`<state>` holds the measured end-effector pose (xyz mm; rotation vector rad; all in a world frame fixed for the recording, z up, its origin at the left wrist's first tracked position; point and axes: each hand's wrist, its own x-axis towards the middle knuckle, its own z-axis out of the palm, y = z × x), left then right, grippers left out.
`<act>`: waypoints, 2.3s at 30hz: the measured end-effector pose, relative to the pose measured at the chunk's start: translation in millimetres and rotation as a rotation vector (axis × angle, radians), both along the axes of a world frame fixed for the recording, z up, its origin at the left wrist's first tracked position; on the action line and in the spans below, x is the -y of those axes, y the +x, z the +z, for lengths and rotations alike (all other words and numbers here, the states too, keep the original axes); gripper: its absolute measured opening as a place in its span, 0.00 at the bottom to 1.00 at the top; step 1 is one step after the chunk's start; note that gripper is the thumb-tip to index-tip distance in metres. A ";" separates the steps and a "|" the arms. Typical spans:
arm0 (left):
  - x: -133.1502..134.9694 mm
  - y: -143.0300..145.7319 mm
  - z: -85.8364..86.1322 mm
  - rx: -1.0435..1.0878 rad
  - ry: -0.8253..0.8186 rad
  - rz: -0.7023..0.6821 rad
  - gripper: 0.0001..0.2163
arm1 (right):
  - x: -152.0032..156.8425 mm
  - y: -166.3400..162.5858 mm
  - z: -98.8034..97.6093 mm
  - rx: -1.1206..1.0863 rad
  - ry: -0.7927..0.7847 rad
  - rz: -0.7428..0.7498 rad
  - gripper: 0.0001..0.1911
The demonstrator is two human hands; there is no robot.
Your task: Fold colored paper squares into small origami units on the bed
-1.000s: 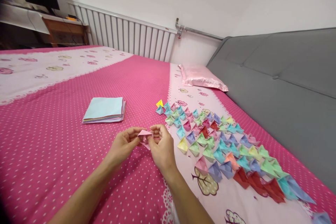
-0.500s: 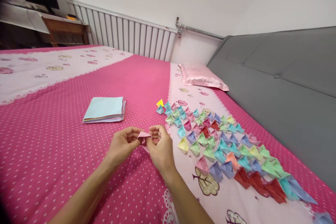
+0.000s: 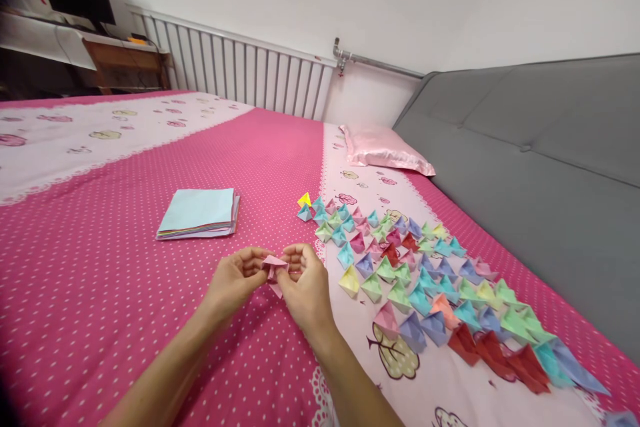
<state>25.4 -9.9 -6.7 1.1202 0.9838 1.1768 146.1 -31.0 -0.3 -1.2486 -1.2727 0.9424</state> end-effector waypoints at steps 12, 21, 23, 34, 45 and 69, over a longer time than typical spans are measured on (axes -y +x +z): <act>-1.7 -3.2 -1.9 -0.073 -0.035 0.168 0.10 | 13.6 -1.5 18.8 0.402 0.275 -0.116 0.04; 2.4 3.3 -3.9 -0.146 0.085 0.146 0.10 | 11.4 -3.6 13.0 0.697 0.267 -0.185 0.06; 3.6 5.1 -3.9 -0.140 0.083 0.129 0.10 | 10.3 -2.3 11.2 0.701 0.252 -0.201 0.05; 9.0 10.3 -1.9 -0.021 0.127 -0.076 0.16 | 5.7 1.2 7.7 0.683 0.258 -0.288 0.05; 8.5 12.9 1.1 0.193 -0.020 -0.216 0.16 | 3.5 3.6 8.4 0.746 0.371 -0.328 0.07; 1.8 -6.8 7.0 0.236 -0.202 -0.136 0.18 | 9.6 13.2 27.4 0.616 0.299 -0.069 0.15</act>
